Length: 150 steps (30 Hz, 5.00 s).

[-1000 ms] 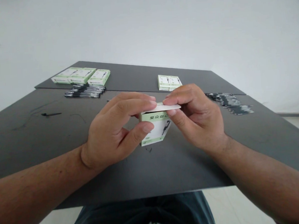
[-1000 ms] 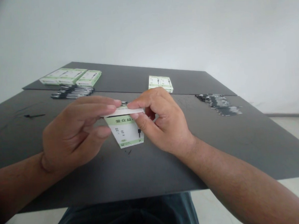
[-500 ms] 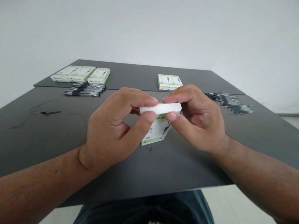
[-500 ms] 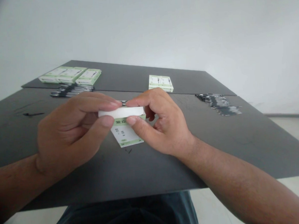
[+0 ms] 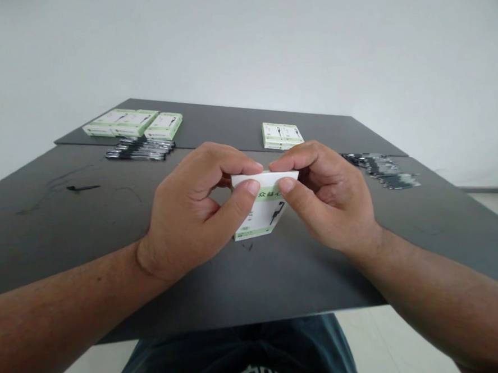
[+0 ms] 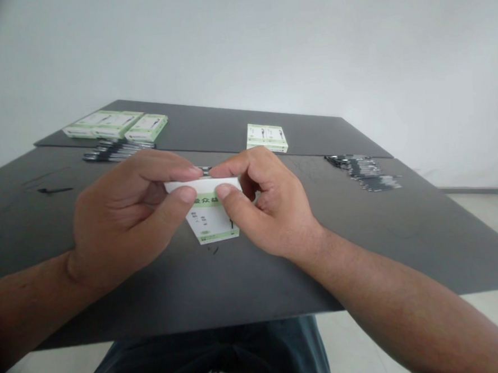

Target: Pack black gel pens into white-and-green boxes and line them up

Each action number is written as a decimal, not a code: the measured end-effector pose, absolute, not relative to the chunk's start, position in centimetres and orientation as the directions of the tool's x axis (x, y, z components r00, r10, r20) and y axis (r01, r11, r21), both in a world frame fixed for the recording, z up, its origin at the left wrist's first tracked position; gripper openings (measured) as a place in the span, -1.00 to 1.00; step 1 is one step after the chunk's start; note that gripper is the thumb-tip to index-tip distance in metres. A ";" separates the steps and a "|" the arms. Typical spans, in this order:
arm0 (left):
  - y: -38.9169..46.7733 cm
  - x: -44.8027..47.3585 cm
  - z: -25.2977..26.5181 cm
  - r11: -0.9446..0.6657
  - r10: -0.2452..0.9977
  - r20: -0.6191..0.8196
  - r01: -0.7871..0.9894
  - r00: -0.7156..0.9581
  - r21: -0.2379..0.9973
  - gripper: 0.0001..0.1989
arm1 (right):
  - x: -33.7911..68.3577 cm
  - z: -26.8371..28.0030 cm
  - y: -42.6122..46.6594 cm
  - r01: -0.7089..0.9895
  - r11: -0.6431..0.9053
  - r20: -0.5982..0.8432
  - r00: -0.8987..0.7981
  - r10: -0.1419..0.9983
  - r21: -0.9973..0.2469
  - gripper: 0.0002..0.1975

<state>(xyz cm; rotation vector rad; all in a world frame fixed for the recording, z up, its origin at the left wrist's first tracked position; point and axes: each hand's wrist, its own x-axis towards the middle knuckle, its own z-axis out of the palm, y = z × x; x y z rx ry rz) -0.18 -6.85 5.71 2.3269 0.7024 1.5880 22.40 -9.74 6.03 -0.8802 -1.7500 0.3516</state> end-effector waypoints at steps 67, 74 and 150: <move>-4.3 -1.2 4.9 -0.925 0.368 0.807 0.266 0.461 0.270 -0.78 | 24.5 5.2 -7.2 0.397 0.806 0.758 -0.318 0.570 -0.439 -0.74; -3.6 -1.1 3.8 -0.959 0.280 0.870 0.158 0.405 0.235 -0.55 | 24.3 4.3 -7.4 0.397 0.797 0.782 -0.250 0.571 -0.455 -0.71; -1.9 -0.1 1.7 -0.417 0.822 0.089 0.487 0.563 0.767 -0.71 | 19.5 4.2 15.1 0.997 -0.069 0.011 0.069 0.998 0.047 -0.29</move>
